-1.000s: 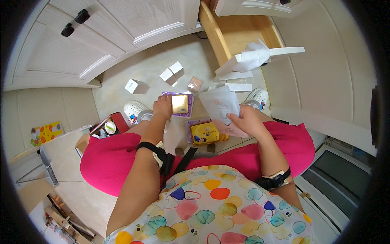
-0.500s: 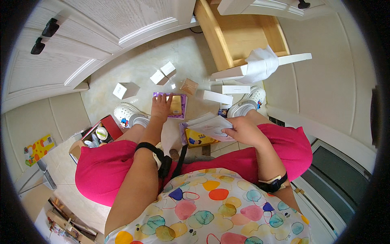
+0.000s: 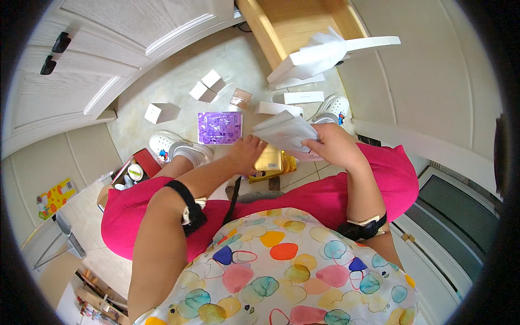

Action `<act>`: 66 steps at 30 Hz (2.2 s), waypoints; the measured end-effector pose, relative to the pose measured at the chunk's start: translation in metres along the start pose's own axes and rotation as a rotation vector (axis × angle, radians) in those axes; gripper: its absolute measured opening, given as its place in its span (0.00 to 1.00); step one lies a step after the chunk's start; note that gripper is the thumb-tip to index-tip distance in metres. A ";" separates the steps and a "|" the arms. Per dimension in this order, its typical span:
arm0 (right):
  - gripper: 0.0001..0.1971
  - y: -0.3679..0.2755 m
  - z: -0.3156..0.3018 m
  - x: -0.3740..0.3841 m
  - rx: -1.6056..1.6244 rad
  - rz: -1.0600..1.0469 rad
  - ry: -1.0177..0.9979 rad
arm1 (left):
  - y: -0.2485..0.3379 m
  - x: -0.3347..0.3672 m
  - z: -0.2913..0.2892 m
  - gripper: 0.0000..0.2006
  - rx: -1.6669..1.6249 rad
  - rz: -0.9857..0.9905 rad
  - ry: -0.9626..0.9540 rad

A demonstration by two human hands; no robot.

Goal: The person organizes beauty products by wiping a box with a cloth, placing items into a drawer, and sorting through several facial mask packets on their lap.

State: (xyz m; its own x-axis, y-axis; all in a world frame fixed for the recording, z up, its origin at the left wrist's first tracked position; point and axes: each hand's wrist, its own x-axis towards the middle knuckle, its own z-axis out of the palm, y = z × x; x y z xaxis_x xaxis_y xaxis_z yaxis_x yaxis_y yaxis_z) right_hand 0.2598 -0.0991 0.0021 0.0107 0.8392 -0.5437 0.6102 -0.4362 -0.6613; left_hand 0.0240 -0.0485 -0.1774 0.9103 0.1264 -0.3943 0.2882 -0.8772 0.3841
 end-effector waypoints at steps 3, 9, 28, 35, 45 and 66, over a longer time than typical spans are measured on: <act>0.09 -0.001 -0.005 -0.001 -0.104 -0.035 0.023 | 0.034 0.007 -0.012 0.42 -0.046 -0.082 -0.120; 0.08 -0.003 -0.004 -0.003 -0.085 -0.036 0.047 | 0.035 0.016 0.022 0.43 0.234 -0.046 -0.093; 0.05 0.007 0.007 0.021 -0.155 -0.125 0.010 | -0.137 0.001 0.034 0.23 0.060 -0.512 0.068; 0.07 0.008 0.010 0.024 -0.125 -0.132 -0.001 | -0.141 0.009 0.034 0.11 0.026 -0.556 0.074; 0.10 -0.010 -0.003 0.013 -0.206 -0.046 -0.025 | -0.138 -0.015 0.004 0.08 -0.235 -0.507 -0.006; 0.16 0.003 0.014 -0.009 0.351 -0.161 0.121 | 0.021 -0.154 -0.222 0.09 0.143 0.191 1.014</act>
State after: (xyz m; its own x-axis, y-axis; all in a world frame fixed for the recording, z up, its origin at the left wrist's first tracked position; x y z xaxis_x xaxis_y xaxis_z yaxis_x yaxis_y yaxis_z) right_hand 0.2511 -0.1121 -0.0025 0.0430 0.9291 -0.3674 0.3047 -0.3624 -0.8808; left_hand -0.0444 0.0160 0.0770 0.7789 0.2512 0.5746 0.1348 -0.9619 0.2378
